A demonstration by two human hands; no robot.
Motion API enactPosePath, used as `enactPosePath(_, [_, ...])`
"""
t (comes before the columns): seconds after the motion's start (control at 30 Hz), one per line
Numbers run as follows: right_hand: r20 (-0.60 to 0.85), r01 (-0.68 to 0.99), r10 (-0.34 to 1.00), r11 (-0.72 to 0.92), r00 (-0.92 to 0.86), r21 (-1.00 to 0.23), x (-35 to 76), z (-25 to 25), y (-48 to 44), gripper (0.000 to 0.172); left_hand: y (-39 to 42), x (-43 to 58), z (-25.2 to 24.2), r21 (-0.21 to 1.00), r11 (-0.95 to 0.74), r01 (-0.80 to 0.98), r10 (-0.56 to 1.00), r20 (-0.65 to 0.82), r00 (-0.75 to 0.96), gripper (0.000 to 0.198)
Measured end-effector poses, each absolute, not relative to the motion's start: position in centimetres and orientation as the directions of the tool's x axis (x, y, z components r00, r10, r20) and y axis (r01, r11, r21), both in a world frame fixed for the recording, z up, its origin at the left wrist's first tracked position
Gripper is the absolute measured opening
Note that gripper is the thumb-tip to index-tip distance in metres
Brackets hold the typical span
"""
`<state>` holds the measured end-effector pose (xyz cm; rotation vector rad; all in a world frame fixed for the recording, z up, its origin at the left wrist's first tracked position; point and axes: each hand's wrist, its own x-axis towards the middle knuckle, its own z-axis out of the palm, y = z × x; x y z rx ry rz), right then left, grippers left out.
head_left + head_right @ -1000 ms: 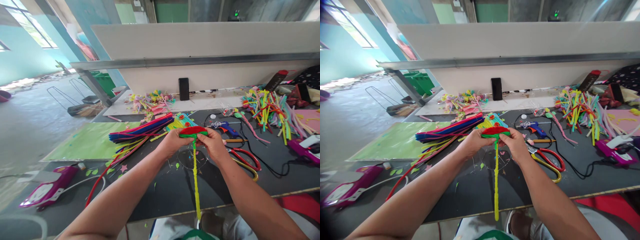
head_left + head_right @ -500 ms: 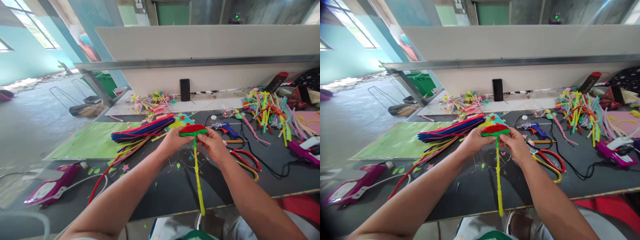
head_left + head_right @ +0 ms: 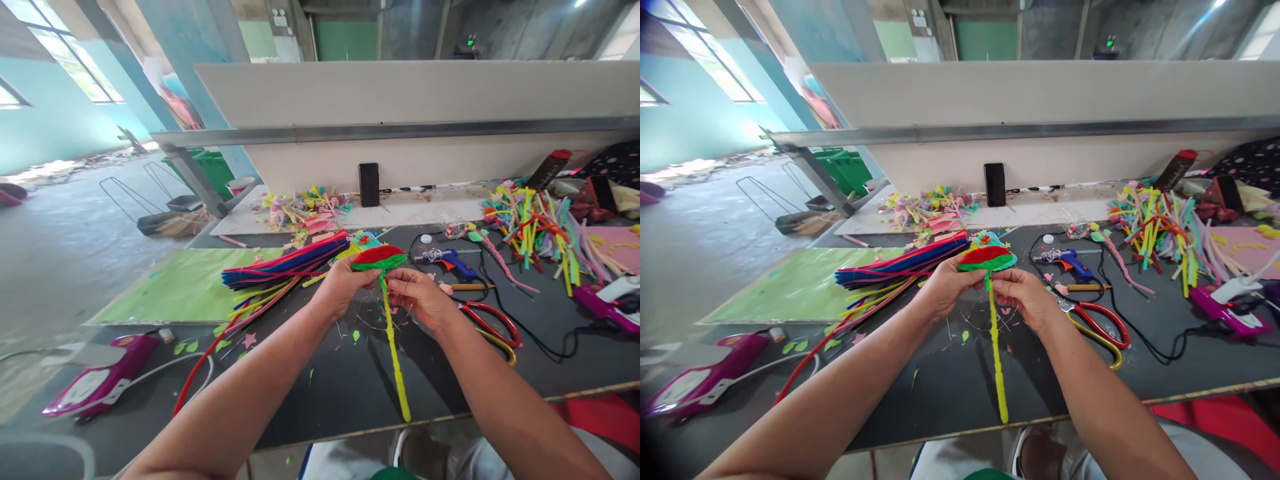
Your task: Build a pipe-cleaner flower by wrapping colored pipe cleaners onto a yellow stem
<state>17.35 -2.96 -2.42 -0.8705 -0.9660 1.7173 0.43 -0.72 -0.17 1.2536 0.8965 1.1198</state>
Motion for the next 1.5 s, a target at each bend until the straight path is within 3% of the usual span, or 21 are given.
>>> enactPosePath(0.2, [-0.128, -0.380, 0.931, -0.261, -0.342, -0.887, 17.2, -3.1, -2.8, 0.025, -1.0, 0.9, -0.9, 0.983, -0.090, -0.163, 0.964, 0.126, 0.232, 0.024])
enactPosePath(0.37, [-0.154, -0.329, 0.957, -0.232, -0.245, -0.916, 17.0, -3.2, -2.8, 0.026, -1.5, 1.4, -1.2, 0.980, -0.119, -0.159, 0.962, 0.153, 0.224, 0.025])
enactPosePath(0.6, [-0.020, -0.240, 0.980, -0.069, -0.200, -0.968, 17.0, -3.7, -2.5, 0.020, -1.0, 1.0, -1.5, 0.987, -0.010, -0.158, 0.964, 0.051, 0.262, 0.030])
enactPosePath(1.03, [-0.009, -0.249, 0.966, -0.075, -0.257, -0.966, 17.2, -3.0, -3.0, 0.018, -1.2, 0.8, -1.1, 0.992, -0.024, -0.127, 0.947, 0.063, 0.315, 0.026])
enactPosePath(1.27, [0.006, -0.215, 0.960, -0.057, -0.282, -0.975, 17.1, -3.1, -3.0, 0.020, -0.8, 0.1, -0.9, 0.988, 0.070, -0.136, 0.905, -0.005, 0.425, 0.028])
enactPosePath(1.5, [-0.012, -0.248, 0.952, -0.091, -0.304, -0.965, 16.9, -3.6, -2.8, 0.021, -0.3, 0.0, -1.0, 0.998, -0.053, -0.043, 0.918, 0.066, 0.390, 0.028])
